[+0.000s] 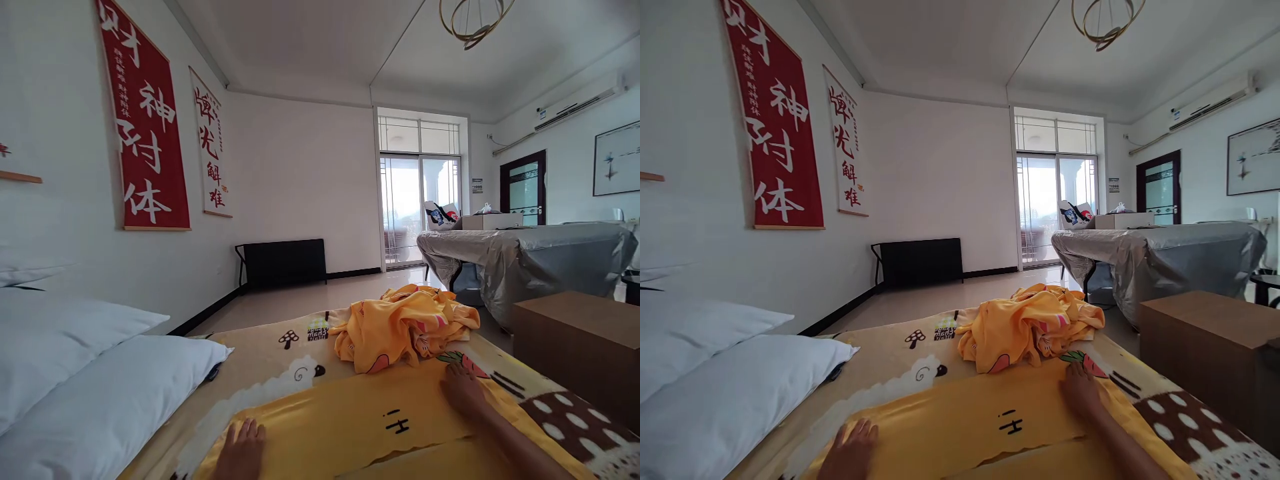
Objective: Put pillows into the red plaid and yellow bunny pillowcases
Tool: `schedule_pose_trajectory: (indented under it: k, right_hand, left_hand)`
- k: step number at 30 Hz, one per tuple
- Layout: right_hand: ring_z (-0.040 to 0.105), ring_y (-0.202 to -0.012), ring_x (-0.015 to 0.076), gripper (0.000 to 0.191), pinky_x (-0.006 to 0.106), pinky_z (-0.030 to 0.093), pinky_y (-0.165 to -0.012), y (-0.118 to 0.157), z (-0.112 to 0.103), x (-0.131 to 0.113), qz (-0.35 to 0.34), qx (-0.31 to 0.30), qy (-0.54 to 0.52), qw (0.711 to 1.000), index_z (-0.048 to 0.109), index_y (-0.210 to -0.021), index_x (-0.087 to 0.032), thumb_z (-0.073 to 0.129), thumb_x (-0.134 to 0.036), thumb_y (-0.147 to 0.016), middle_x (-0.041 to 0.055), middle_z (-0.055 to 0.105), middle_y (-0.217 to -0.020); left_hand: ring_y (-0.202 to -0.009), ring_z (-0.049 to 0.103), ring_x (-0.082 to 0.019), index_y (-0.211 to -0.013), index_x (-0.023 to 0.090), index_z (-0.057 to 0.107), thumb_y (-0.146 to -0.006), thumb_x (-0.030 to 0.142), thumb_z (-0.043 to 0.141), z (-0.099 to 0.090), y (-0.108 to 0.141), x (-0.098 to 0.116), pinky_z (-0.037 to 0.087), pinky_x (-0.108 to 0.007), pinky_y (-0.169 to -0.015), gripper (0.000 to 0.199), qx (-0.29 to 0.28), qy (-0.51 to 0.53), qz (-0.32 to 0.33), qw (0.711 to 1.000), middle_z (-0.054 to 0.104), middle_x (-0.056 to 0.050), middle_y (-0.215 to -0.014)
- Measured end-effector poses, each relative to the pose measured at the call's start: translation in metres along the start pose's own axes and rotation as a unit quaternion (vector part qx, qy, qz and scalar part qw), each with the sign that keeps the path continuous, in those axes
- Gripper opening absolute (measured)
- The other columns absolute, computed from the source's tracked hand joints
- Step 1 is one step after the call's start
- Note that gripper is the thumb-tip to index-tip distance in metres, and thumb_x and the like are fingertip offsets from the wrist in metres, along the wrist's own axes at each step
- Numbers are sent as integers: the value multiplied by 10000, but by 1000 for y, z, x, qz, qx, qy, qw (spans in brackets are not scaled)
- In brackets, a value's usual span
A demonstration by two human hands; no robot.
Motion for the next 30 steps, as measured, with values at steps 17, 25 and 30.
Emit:
schedule_pose_trajectory:
  k: [17, 25, 30]
  right_hand:
    - [324, -1380, 234, 511, 468, 214, -1124, 32, 40, -175, -174, -32, -130, 976, 448, -1399, -184, 291, -295, -926, 109, 398, -1474]
    - [287, -1399, 198, 552, 411, 188, -1146, 42, 17, -81, -160, -58, -131, 977, 419, -1427, -178, 220, -382, -954, 82, 357, -1498]
    - [292, -1399, 176, 562, 390, 212, -1150, 66, 1, -4, -183, -83, -119, 972, 367, -1452, -257, 194, -485, -968, 20, 319, -1513]
  left_hand:
    - [-1365, 365, -153, -1373, 159, 482, -925, 249, 222, 4, -1, 132, 263, -360, -1149, 526, 6, 229, 120, 966, 428, -51, -1457]
    - [-1350, 393, -192, -1354, 137, 503, -923, 327, 239, 26, 16, 63, 295, -394, -1142, 540, 27, 224, 95, 970, 439, -58, -1442]
    - [-1374, 350, -186, -1383, 116, 459, -918, 324, 214, 46, 45, 0, 287, -373, -1138, 566, 17, 185, 76, 980, 393, -46, -1466]
Point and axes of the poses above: each hand's wrist, its own y-axis away from the middle knuckle, its own z-axis out of the palm, x = y × z, the point moved 4 cm from there along -y, towards the middle knuckle
